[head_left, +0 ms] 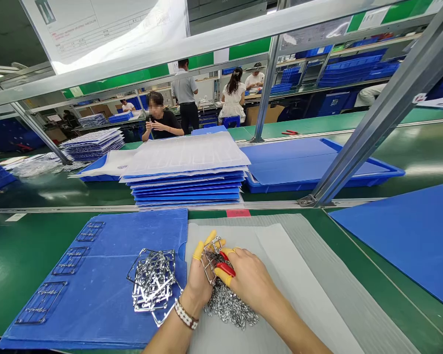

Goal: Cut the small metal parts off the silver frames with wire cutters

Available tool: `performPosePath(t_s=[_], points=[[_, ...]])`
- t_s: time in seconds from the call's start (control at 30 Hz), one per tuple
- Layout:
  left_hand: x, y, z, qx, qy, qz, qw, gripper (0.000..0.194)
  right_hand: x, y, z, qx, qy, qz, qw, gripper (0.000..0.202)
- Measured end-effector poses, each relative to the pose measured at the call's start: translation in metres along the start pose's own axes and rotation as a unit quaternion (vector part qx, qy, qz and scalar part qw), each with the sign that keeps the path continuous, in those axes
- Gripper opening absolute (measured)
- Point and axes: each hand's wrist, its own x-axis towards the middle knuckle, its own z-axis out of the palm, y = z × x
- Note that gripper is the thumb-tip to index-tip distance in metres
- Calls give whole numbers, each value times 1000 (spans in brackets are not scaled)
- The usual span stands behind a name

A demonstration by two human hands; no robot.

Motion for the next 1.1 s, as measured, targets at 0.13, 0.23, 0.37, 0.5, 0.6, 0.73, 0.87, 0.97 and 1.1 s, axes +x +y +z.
performPosePath(t_s=[0.13,0.23,0.37,0.5,0.6,0.73,0.87,0.97,1.1], points=[[0,-2,-4,46,13,16,999,52,0,2,-5,34,-9,3,999,29],[0,-3,-6,58,11,19,998,52,0,5,-7,75,-23,-6,997,26],[0,-4,-5,57,3,-1,998,55,-1,6,-6,37,-25,-5,999,23],[0,-5,-6,67,6,-2,998,56,-3,1,2,-73,38,-3,997,22],[1,-6,-8,67,8,-9,998,57,-4,-1,5,-103,61,-8,993,18],[0,-4,-7,44,5,-41,998,57,-4,6,2,-105,64,1,992,20],[-4,1,1,14,-8,-58,998,54,-4,20,-1,-103,63,28,992,21],[-6,3,5,9,-13,-62,998,53,-1,25,1,-103,66,33,992,23],[-6,2,5,8,-14,-60,998,51,3,26,5,-91,57,33,994,24]])
